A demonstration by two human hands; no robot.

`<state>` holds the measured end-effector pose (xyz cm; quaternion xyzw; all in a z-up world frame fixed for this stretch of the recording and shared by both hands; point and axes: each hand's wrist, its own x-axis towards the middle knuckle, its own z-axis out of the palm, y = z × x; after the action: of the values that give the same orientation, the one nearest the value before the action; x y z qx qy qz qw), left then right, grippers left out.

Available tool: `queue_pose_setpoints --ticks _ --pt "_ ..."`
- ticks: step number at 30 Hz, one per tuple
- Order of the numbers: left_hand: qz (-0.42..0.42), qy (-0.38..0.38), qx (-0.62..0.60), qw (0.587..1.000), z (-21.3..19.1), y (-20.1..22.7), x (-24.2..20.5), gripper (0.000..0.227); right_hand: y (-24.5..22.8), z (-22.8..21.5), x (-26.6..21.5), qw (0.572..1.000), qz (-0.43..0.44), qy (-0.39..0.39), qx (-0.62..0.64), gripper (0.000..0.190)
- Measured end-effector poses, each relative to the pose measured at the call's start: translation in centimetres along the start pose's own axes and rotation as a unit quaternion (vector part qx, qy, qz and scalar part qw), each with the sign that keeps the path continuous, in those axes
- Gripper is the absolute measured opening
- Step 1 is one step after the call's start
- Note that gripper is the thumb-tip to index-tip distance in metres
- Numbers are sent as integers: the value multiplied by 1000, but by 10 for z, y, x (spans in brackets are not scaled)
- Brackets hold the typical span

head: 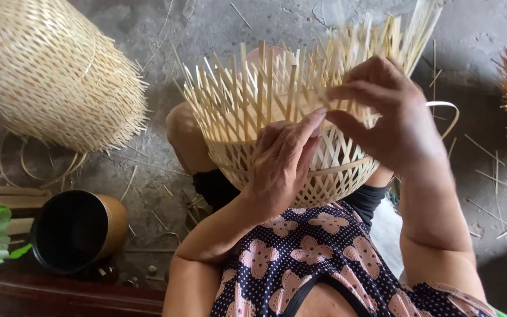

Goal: The person applies glue to the bamboo strips of a basket and weaves a long bamboo strip through the vertical pieces, pressing them together by hand.

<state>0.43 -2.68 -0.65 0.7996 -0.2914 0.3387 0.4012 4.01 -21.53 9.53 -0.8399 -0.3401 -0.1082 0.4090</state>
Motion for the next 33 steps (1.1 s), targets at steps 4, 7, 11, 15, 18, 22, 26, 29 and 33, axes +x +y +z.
queue_pose_setpoints --ticks 4,7,11,15,18,22,26,29,33 --pt "-7 -11 4 1000 4 -3 -8 69 -10 7 10 951 -16 27 -308 24" --pt "-2 -2 -12 1000 -1 0 -2 71 16 4 16 964 0 -54 -260 29" --pt "-11 6 -46 999 -3 1 0 71 30 0 12 997 10 -72 5 19" --pt "-2 2 -53 999 1 -12 -15 68 15 12 -3 989 -36 -10 -145 21" --pt "25 27 -19 999 -9 -12 -20 63 -14 10 6 964 -67 0 -256 25" --pt "17 57 -13 998 -8 -15 -27 60 -8 13 13 954 -57 -30 -292 29" --pt "11 64 -20 998 -9 -16 -28 60 21 15 20 974 -48 -80 -208 25" --pt "-2 62 -35 997 -9 -17 -26 61 36 12 17 993 -24 -95 -72 17" --pt "-64 33 -40 997 -17 -11 -15 60 39 12 13 996 -69 -55 8 27"
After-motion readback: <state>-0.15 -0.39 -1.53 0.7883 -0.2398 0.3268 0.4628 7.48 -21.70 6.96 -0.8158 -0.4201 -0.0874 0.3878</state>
